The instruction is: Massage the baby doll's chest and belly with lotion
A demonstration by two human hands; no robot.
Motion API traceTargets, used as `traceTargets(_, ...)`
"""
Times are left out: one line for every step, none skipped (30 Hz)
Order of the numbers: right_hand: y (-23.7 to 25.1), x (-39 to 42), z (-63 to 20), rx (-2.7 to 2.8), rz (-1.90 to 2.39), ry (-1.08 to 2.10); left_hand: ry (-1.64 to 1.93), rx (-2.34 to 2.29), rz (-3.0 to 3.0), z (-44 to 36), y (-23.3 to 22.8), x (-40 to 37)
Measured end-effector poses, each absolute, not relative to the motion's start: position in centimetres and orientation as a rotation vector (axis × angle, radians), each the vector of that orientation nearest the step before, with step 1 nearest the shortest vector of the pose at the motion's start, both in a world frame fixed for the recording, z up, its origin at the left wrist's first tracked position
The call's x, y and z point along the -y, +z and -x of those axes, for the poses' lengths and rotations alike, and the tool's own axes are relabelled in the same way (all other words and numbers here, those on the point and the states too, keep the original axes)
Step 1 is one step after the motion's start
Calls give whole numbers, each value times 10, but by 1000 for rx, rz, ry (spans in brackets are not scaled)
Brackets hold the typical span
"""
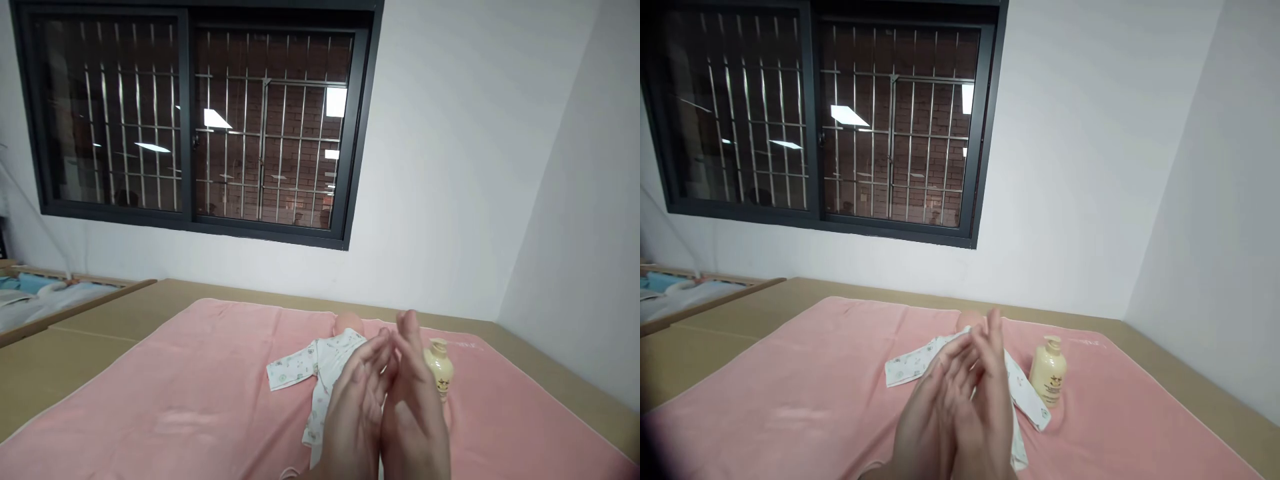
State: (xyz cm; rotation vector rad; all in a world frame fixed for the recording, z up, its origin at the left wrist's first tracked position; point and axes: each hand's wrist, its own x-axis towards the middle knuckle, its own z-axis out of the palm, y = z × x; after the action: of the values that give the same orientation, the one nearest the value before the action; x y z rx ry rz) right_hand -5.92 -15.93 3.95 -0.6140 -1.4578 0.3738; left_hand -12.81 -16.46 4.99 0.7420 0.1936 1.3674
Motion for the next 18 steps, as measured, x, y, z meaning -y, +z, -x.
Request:
traceTargets(43,161,55,1420,605,372,1374,-171,-746,125,50,164)
traceTargets(45,162,54,1397,607,368,1392,-154,-737,124,51,163)
traceTargets(44,163,57,1391,620,360,1404,-139,-717,125,53,161)
traceTargets(41,163,61,1404,642,349,1422,-126,-686,128,56,159)
traceTargets(37,163,68,1439,663,337,1441,-111,-652,132,60,157)
traceTargets(32,164,76,1487,666,313,1460,-97,-622,137,64,155)
traceTargets(27,164,83,1543,646,278,1484,-90,-597,143,68,152)
traceTargets(23,165,90,1598,610,234,1518,-96,-574,148,71,150)
traceTargets(20,166,95,1643,571,189,1556,-117,-556,152,73,149)
traceTargets(18,166,98,1665,542,154,1590,-149,-548,154,74,148)
traceTargets(18,167,98,1664,532,142,1615,-187,-559,155,75,148)
traceTargets(20,167,95,1641,543,160,1629,-231,-594,153,74,149)
traceTargets(23,166,90,1601,570,201,1610,-281,-659,150,72,151)
traceTargets(27,166,84,1556,606,251,1559,-331,-739,145,71,154)
traceTargets(33,166,76,1517,643,298,1487,-375,-815,140,69,157)
traceTargets(39,166,68,1485,672,330,1406,-410,-873,133,68,161)
traceTargets(46,166,60,1463,690,345,1323,-432,-909,127,67,165)
traceTargets(53,167,53,1445,693,350,1254,-439,-923,121,66,169)
